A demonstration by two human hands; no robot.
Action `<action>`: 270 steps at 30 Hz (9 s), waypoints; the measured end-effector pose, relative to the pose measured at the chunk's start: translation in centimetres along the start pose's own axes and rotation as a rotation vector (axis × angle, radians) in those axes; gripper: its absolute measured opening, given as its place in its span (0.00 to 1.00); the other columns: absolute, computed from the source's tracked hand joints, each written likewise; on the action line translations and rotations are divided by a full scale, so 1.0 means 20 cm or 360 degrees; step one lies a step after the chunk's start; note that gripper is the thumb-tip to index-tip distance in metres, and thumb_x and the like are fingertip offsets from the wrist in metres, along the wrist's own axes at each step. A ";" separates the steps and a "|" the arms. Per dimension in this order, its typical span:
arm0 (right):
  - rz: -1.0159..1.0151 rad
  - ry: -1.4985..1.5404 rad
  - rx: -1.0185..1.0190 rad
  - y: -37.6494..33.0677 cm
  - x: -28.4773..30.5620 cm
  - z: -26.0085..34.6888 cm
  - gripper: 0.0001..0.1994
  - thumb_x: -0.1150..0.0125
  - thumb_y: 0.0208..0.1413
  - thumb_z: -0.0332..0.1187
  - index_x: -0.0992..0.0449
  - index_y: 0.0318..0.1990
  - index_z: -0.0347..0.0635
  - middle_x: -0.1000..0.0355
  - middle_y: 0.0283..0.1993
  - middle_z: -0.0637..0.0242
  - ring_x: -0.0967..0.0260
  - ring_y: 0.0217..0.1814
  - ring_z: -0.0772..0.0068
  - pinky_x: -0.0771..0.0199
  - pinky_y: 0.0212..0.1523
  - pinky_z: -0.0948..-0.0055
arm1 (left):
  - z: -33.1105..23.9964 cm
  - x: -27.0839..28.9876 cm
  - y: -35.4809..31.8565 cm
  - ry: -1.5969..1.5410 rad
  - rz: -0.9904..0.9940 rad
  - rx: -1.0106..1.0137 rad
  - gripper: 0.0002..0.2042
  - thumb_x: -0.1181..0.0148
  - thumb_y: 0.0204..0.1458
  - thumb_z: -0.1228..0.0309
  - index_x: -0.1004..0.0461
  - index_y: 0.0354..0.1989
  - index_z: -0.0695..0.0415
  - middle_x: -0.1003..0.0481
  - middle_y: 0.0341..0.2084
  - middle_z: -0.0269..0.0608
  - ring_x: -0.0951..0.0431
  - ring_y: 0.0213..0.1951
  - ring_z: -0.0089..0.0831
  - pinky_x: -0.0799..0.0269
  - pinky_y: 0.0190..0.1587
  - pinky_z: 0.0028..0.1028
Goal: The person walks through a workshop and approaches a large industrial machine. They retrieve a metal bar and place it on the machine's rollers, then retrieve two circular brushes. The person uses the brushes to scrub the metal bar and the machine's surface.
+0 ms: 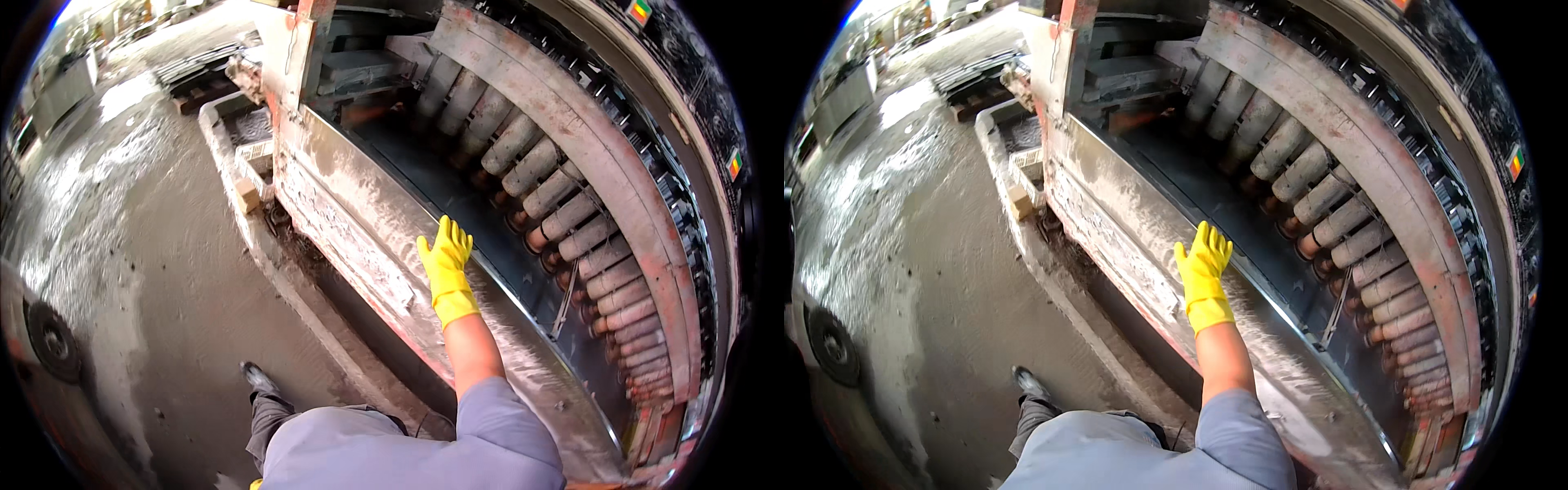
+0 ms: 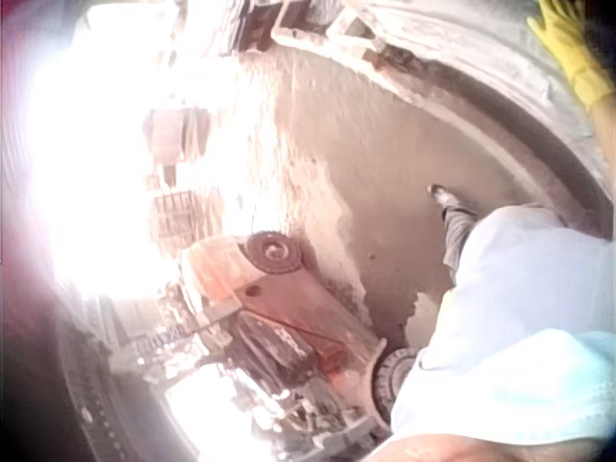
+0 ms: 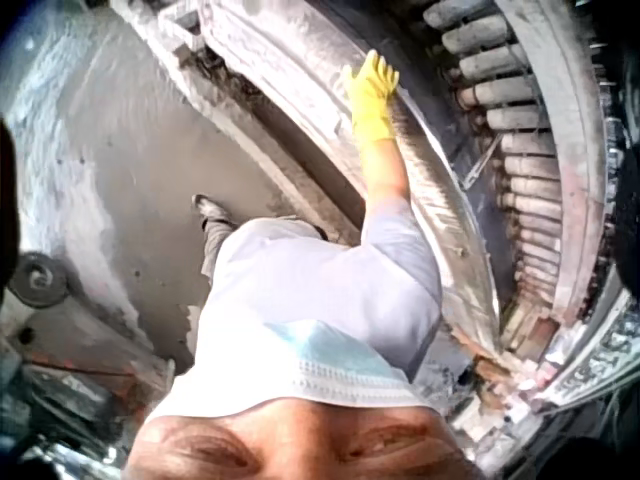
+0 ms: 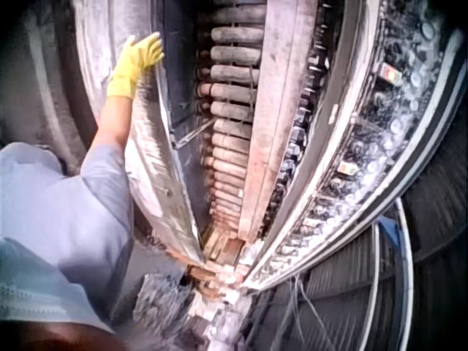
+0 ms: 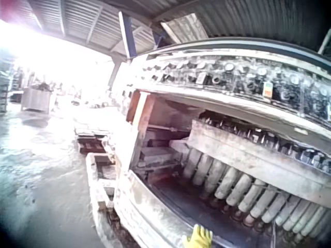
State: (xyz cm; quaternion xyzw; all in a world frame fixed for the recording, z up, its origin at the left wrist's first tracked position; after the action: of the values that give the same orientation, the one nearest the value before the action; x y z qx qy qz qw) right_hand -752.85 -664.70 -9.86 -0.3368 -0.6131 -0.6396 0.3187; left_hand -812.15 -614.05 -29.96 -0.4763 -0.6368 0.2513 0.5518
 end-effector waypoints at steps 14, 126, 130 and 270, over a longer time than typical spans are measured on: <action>0.0402 -0.0072 -0.0461 0.63 -0.31 0.70 0.48 0.29 0.52 0.62 0.33 0.73 0.38 0.30 0.71 0.48 0.38 0.76 0.48 0.50 0.79 0.42 | -1.20 1.80 1.53 -0.0254 -0.0393 -0.0717 0.24 0.33 0.63 0.53 0.21 0.58 0.60 0.19 0.41 0.36 0.24 0.33 0.29 0.26 0.35 0.33; 0.0440 0.0310 -0.2346 4.07 -3.46 3.63 0.31 0.31 0.64 0.43 0.31 0.66 0.28 0.23 0.62 0.40 0.23 0.61 0.42 0.25 0.62 0.56 | -8.54 1.94 3.52 0.1219 0.0241 -0.3473 0.50 0.28 0.35 0.50 0.31 0.65 0.75 0.36 0.70 0.74 0.39 0.74 0.67 0.50 0.78 0.61; 0.0358 0.0408 -0.2431 4.11 -3.43 3.65 0.31 0.33 0.65 0.41 0.33 0.68 0.29 0.24 0.64 0.42 0.23 0.63 0.44 0.24 0.61 0.55 | -8.53 1.95 3.49 0.1003 0.0163 -0.3480 0.39 0.34 0.39 0.58 0.27 0.60 0.73 0.32 0.67 0.71 0.33 0.71 0.63 0.46 0.77 0.59; 0.0264 0.0165 -0.1667 0.59 0.03 -0.52 0.25 0.31 0.62 0.54 0.15 0.52 0.41 0.14 0.45 0.59 0.16 0.48 0.57 0.19 0.51 0.61 | -5.36 -0.22 -0.20 0.2286 0.0959 -0.2552 0.34 0.22 0.45 0.58 0.20 0.61 0.62 0.17 0.53 0.56 0.16 0.55 0.49 0.23 0.61 0.38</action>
State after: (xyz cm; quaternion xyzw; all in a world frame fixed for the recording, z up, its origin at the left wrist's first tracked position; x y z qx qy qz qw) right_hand -743.91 -675.65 -2.86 -0.4661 -0.1664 -0.8485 0.1873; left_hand -712.70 -641.68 -0.28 -0.8639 -0.0065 -0.4421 0.2414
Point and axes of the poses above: each hand's wrist, its own y-axis towards the middle knuckle, its own x-axis out of the back of the hand, z = x × y, the point moved 4 cm from there along y, towards the middle knuckle
